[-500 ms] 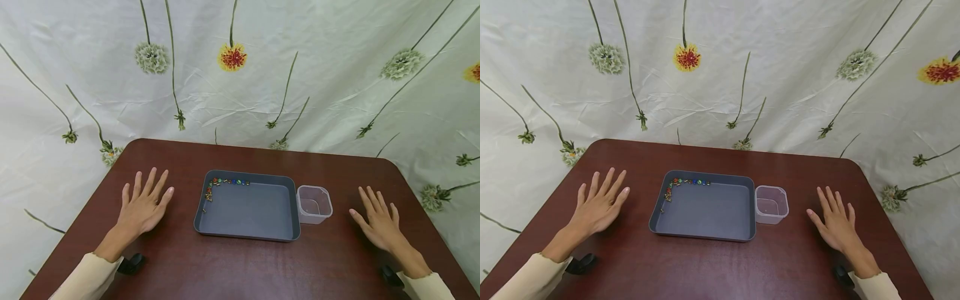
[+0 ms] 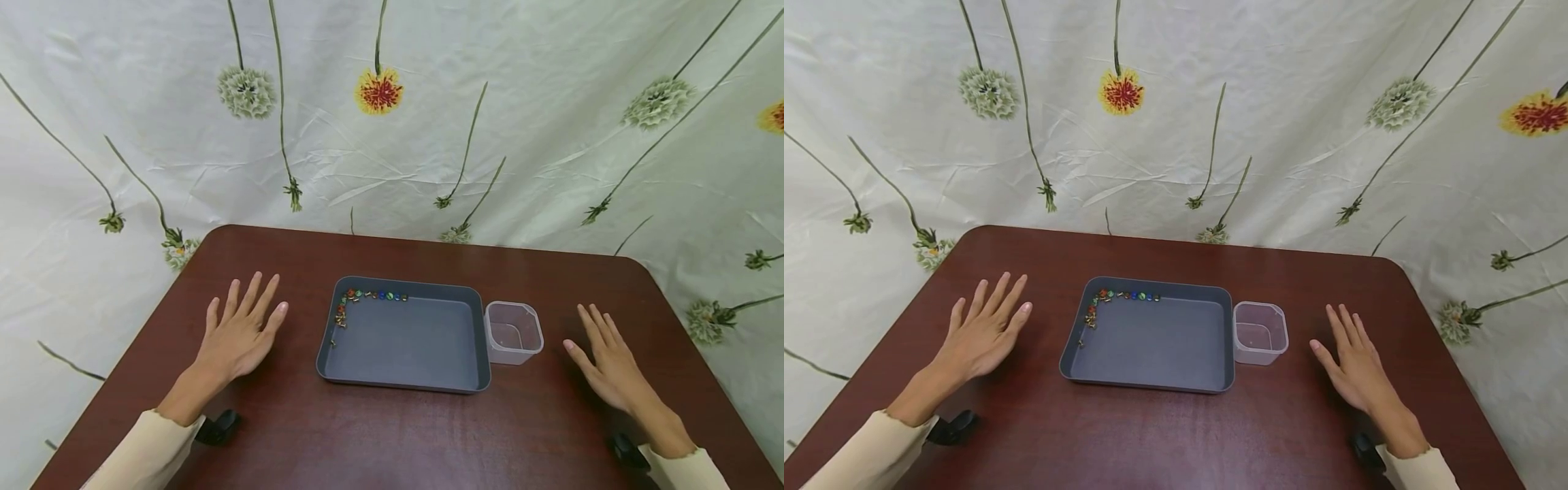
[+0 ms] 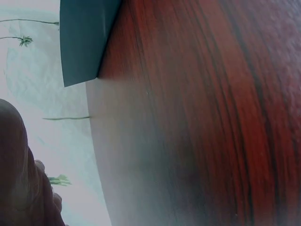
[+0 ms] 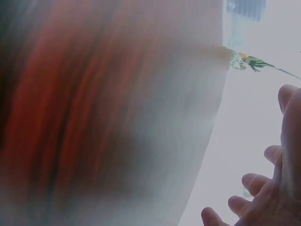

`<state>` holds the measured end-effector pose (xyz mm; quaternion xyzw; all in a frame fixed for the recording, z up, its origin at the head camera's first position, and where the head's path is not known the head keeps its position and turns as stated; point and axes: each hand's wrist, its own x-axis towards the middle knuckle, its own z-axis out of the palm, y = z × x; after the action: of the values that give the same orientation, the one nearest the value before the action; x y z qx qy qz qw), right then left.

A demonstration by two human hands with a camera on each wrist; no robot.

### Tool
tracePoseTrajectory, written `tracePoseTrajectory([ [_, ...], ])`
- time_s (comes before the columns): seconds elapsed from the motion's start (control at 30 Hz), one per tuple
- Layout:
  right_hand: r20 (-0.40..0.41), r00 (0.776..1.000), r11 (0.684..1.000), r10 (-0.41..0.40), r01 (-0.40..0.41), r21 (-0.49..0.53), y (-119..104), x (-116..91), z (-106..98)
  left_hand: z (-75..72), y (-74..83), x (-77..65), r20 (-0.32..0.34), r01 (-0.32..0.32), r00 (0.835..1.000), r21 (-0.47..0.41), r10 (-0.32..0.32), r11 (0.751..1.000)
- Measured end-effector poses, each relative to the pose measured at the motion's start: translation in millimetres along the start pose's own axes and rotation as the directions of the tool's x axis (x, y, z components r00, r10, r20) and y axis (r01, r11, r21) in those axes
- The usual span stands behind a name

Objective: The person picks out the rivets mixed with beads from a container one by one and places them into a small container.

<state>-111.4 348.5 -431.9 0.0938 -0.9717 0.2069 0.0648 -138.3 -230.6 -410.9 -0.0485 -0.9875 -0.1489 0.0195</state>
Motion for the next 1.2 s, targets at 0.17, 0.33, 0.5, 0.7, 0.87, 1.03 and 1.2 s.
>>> tracePoseTrajectory([
  [0.17, -0.015, 1.0, 0.996, -0.009, 0.01, 0.09, -8.0, -2.1, -2.0, -0.2, 4.6, 1.8, 0.013, -0.007, 1.0, -0.01, 0.007, 1.0],
  [0.33, -0.005, 1.0, 0.991, -0.014, 0.015, 0.13, -16.7, -1.6, -3.5, -2.1, 8.7, 2.5, 0.035, -0.007, 0.999, -0.014, 0.007, 1.0],
  [0.5, 0.006, 1.0, 0.991, -0.016, 0.015, 0.135, -21.5, 0.3, -2.6, -2.6, 14.9, 3.3, 0.034, -0.022, 0.999, -0.015, 0.023, 1.0],
  [0.7, -0.002, 1.0, 0.99, -0.016, 0.016, 0.139, -23.9, -1.7, -0.8, -2.0, 24.1, 6.4, 0.033, -0.037, 0.999, -0.014, 0.037, 0.999],
  [0.87, -0.013, 1.0, 0.99, -0.026, 0.028, 0.139, -26.3, -1.9, -1.2, -0.7, 29.5, 7.7, 0.037, -0.055, 0.998, -0.024, 0.055, 0.998],
  [1.03, -0.009, 0.999, 0.989, -0.031, 0.032, 0.141, -28.1, -1.3, -1.5, 1.4, 33.9, 9.0, 0.043, -0.06, 0.997, -0.021, 0.061, 0.998],
  [1.2, -0.01, 0.999, 0.987, -0.038, 0.039, 0.156, -28.6, -0.6, -0.2, 2.2, 37.3, 10.6, 0.046, -0.074, 0.996, -0.02, 0.075, 0.997],
])
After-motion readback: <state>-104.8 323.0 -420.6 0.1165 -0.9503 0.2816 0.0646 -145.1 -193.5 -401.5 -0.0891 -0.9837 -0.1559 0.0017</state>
